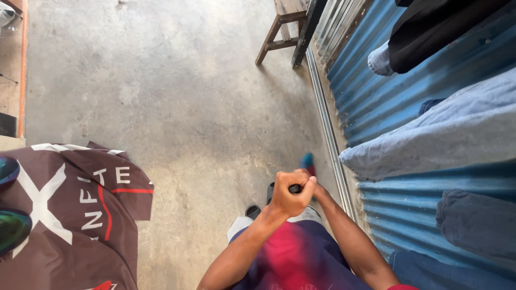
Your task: The person sweeps the concrete floor of a cluttered space using a blue-bristled broom, maneuvering around objects and reaching into corners.
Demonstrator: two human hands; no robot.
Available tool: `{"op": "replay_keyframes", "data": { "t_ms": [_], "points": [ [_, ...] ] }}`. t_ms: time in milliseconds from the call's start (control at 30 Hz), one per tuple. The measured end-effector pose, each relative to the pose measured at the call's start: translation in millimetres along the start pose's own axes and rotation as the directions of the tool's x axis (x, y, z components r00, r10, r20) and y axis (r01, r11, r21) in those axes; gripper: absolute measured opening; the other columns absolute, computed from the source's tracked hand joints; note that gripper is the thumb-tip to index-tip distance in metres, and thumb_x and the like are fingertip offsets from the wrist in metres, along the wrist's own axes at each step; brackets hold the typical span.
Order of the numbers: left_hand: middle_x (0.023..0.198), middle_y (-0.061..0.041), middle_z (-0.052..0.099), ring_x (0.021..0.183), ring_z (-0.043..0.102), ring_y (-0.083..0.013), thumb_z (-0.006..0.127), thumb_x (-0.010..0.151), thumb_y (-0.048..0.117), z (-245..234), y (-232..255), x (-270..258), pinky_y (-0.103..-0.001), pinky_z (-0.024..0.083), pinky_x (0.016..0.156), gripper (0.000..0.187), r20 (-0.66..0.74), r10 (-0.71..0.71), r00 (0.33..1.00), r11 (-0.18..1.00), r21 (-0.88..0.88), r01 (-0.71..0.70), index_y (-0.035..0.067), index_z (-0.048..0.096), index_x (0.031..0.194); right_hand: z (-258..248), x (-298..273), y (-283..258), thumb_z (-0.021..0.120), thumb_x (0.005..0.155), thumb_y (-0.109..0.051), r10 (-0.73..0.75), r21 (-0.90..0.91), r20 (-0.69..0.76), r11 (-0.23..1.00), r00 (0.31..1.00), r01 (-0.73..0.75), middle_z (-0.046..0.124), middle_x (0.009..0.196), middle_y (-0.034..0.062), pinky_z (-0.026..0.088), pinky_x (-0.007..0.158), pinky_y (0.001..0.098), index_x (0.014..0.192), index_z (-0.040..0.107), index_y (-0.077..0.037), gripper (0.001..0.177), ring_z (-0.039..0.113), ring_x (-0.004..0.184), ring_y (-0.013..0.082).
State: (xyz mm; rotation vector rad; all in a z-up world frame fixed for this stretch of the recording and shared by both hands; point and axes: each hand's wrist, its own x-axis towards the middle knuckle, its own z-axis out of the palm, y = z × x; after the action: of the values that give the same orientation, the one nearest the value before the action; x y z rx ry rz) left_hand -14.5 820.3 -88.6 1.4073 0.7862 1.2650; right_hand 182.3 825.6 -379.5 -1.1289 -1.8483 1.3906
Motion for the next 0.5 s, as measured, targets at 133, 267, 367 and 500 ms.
{"op": "replay_keyframes", "data": {
  "t_ms": [133,267,367,500],
  "points": [
    [0.054,-0.009,0.050,0.049,0.048,-0.0229,0.066,0.086,0.001,6,28,40,-0.034,0.037,0.054,0.033,0.067,0.176,0.982,0.971,0.155,-0.184,0.004,0.049,0.058,-3,39,-70,0.070,0.088,-0.014,-0.240,-0.016,-0.276,0.969,0.931,0.245,0.056,0.089,0.0055,0.047,0.079,0.0354,0.097,0.060,-0.007,0.015,0.058,0.088,0.0217],
    [0.054,-0.009,0.055,0.046,0.051,-0.0231,0.068,0.085,0.002,20,43,68,-0.035,0.039,0.056,0.034,0.142,0.193,0.971,0.961,0.174,-0.216,0.004,0.049,0.057,-31,64,-162,0.071,0.093,-0.012,-0.425,-0.355,-0.344,0.885,0.837,0.302,0.057,0.101,0.0041,0.047,0.088,0.0329,0.110,0.059,-0.007,0.021,0.055,0.097,0.0174],
    [0.055,-0.009,0.054,0.047,0.052,-0.0219,0.069,0.086,0.003,22,51,82,-0.034,0.038,0.054,0.033,0.148,0.231,0.962,0.956,0.151,-0.253,0.004,0.050,0.058,-51,71,-182,0.074,0.097,-0.014,-0.116,-0.075,-0.320,0.992,0.940,0.097,0.057,0.104,0.0012,0.048,0.088,0.0292,0.113,0.056,-0.007,0.024,0.054,0.096,0.0128],
    [0.054,-0.005,0.047,0.050,0.045,-0.0137,0.066,0.091,0.003,9,44,92,-0.032,0.039,0.055,0.035,0.063,0.289,0.955,0.956,0.036,-0.292,0.004,0.051,0.060,-93,80,-132,0.068,0.081,-0.024,-0.200,0.141,-0.058,0.968,0.978,0.206,0.062,0.085,0.0035,0.049,0.072,0.0326,0.093,0.062,-0.005,0.023,0.059,0.079,0.0188]
  ]
}}
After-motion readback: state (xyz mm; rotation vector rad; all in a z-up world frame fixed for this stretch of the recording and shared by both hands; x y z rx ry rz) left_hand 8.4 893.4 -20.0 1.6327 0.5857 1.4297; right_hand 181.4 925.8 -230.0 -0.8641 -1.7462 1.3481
